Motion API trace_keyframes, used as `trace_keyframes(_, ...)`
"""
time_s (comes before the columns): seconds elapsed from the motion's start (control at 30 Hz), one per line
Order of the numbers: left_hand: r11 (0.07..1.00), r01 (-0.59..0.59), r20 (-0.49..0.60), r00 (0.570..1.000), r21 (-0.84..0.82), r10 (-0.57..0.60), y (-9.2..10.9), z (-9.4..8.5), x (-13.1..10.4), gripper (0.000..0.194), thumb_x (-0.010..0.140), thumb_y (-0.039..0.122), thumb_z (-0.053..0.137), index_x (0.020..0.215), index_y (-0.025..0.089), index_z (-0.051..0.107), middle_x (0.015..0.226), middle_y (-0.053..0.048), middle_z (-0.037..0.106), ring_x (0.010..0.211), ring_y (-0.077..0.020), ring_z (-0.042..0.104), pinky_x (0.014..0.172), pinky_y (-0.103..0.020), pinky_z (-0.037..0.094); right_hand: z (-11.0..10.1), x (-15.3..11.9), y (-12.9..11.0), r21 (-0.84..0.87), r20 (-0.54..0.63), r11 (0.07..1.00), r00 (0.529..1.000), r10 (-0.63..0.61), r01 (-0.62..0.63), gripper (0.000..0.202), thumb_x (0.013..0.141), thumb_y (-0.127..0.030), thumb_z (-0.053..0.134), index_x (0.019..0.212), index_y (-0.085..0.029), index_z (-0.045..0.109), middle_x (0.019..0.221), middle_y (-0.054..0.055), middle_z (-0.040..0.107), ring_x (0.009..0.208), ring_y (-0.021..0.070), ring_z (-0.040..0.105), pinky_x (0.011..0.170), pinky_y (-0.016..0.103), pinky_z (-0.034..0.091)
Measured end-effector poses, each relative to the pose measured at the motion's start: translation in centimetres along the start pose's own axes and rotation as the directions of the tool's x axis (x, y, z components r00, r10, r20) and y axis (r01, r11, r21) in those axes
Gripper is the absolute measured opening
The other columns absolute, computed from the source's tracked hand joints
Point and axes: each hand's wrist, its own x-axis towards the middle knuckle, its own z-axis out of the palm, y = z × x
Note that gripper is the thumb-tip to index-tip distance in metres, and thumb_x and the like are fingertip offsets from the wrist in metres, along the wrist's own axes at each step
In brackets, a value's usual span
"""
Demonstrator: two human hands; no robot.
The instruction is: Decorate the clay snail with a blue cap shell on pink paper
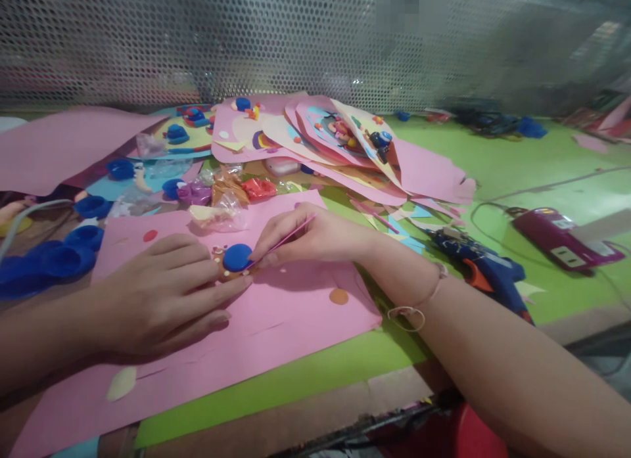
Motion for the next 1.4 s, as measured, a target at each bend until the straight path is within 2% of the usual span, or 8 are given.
trace_keyframes(0.33, 1.000, 0.002, 0.014, 1.000, -0.002, -0.002, -0.11, 0.12, 0.01, 0.028, 0.090, 0.027, 0.043, 0.105, 0.012, 0.062, 0.078, -0.006, 0.062, 0.071, -0.0192, 0.050, 0.069, -0.036, 0.036, 0.20, 0.11, -0.09, -0.032, 0.014, 0.998, 0.999, 0.048, -0.047, 0.013, 0.074, -0.014, 0.069, 0.086, -0.016, 0.073, 0.088, 0.003, 0.073, 0.082, 0.0122, 0.067, 0.080, 0.027, 0.054)
trace_keyframes(0.73, 1.000, 0.010, 0.003, 1.000, -0.014, -0.010, -0.07, 0.04, 0.04, 0.024, 0.089, 0.026, 0.045, 0.101, 0.013, 0.062, 0.076, -0.005, 0.061, 0.070, -0.0192, 0.050, 0.067, -0.036, 0.036, 0.10, 0.01, -0.36, 0.026, 0.029, 0.995, 0.995, 0.093, -0.094, 0.014, 0.075, -0.008, 0.063, 0.082, -0.016, 0.073, 0.085, 0.003, 0.072, 0.081, 0.0119, 0.067, 0.079, 0.026, 0.053)
trace_keyframes(0.9, 1.000, 0.003, 0.024, 1.000, -0.013, -0.003, -0.05, 0.02, 0.02, 0.025, 0.089, 0.026, 0.045, 0.104, 0.013, 0.061, 0.077, -0.006, 0.062, 0.071, -0.0189, 0.051, 0.068, -0.036, 0.037, 0.20, -0.08, -0.38, 0.070, -0.044, 0.996, 0.997, 0.066, -0.063, 0.014, 0.077, -0.011, 0.062, 0.084, -0.016, 0.073, 0.083, 0.003, 0.072, 0.077, 0.0121, 0.066, 0.077, 0.027, 0.054)
trace_keyframes(1.13, 1.000, 0.003, -0.007, 1.000, 0.020, -0.002, -0.08, 0.21, 0.02, 0.030, 0.091, 0.027, 0.041, 0.112, 0.012, 0.057, 0.076, -0.006, 0.063, 0.071, -0.0194, 0.051, 0.067, -0.036, 0.037, 0.14, -0.08, -0.56, 0.038, -0.175, 0.999, 0.984, 0.033, -0.026, 0.012, 0.076, -0.012, 0.063, 0.079, -0.017, 0.073, 0.082, 0.002, 0.071, 0.076, 0.0109, 0.064, 0.074, 0.024, 0.051)
trace_keyframes(1.4, 1.000, 0.023, 0.035, 0.999, -0.014, -0.022, -0.06, 0.19, 0.08, 0.030, 0.092, 0.025, 0.038, 0.112, 0.011, 0.056, 0.080, -0.007, 0.064, 0.072, -0.0198, 0.052, 0.069, -0.036, 0.038, 0.11, -0.07, -0.39, 0.047, -0.161, 0.998, 0.986, 0.053, -0.046, 0.013, 0.077, -0.013, 0.062, 0.081, -0.017, 0.073, 0.082, 0.002, 0.070, 0.075, 0.0097, 0.064, 0.072, 0.022, 0.050)
